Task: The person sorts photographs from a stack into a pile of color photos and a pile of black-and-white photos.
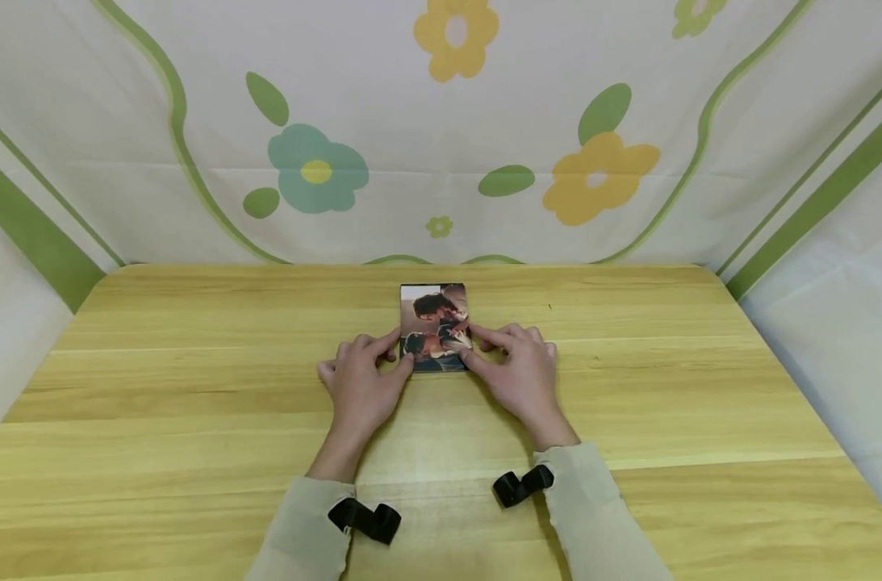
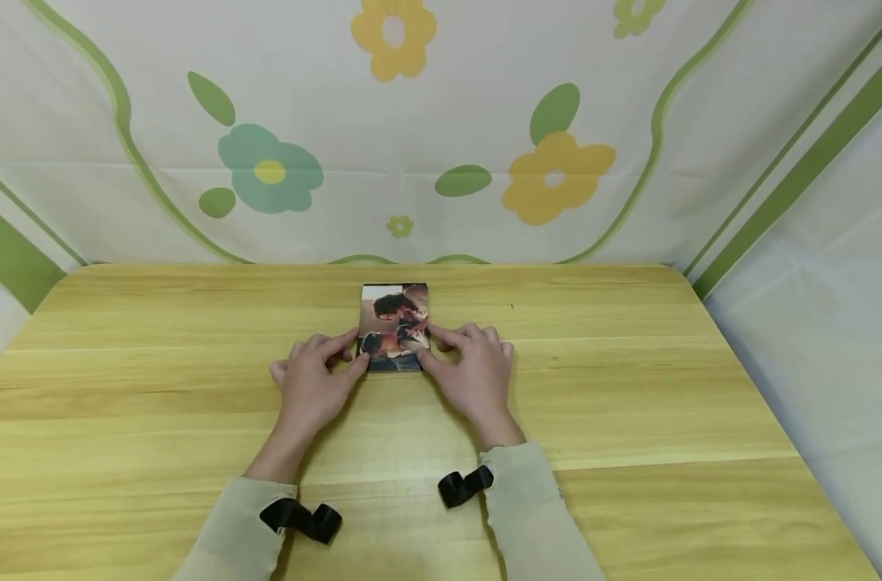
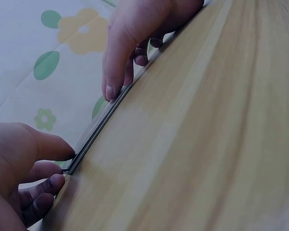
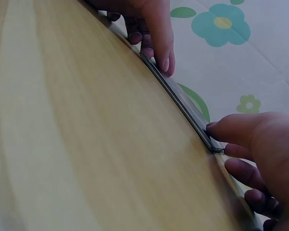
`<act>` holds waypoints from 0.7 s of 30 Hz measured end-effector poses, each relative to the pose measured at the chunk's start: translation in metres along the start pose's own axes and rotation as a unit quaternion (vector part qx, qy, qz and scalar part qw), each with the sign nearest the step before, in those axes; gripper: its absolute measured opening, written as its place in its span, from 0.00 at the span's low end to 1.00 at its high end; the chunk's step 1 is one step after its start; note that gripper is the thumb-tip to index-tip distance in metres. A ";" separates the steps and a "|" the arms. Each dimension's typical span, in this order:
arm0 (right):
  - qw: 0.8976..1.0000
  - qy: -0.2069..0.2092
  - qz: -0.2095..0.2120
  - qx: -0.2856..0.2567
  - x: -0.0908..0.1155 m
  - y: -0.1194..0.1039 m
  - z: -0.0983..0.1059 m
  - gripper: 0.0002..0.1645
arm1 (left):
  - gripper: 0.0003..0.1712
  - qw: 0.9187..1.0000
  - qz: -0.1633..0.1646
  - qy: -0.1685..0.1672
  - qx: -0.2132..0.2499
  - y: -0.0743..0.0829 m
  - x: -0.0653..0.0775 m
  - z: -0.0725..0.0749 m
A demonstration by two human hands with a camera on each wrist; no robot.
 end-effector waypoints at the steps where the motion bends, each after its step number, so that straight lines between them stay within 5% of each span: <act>1: 1.000 0.000 0.000 -0.001 0.000 0.000 0.000 0.27 | 0.24 1.000 0.000 0.000 0.000 0.000 0.000 0.000; 13: 1.000 -0.002 -0.002 -0.014 0.005 0.002 -0.001 0.27 | 0.24 1.000 0.005 -0.001 0.010 0.000 0.005 0.000; 21: 1.000 -0.012 -0.015 -0.001 0.006 0.002 -0.001 0.38 | 0.22 1.000 0.000 0.007 0.010 -0.001 0.007 -0.002</act>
Point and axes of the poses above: each hand's wrist, its own x-axis away from the middle knuckle, its own z-axis out of the back of the hand, y = z × x, the point moved 2 cm from there along -x, towards the middle knuckle
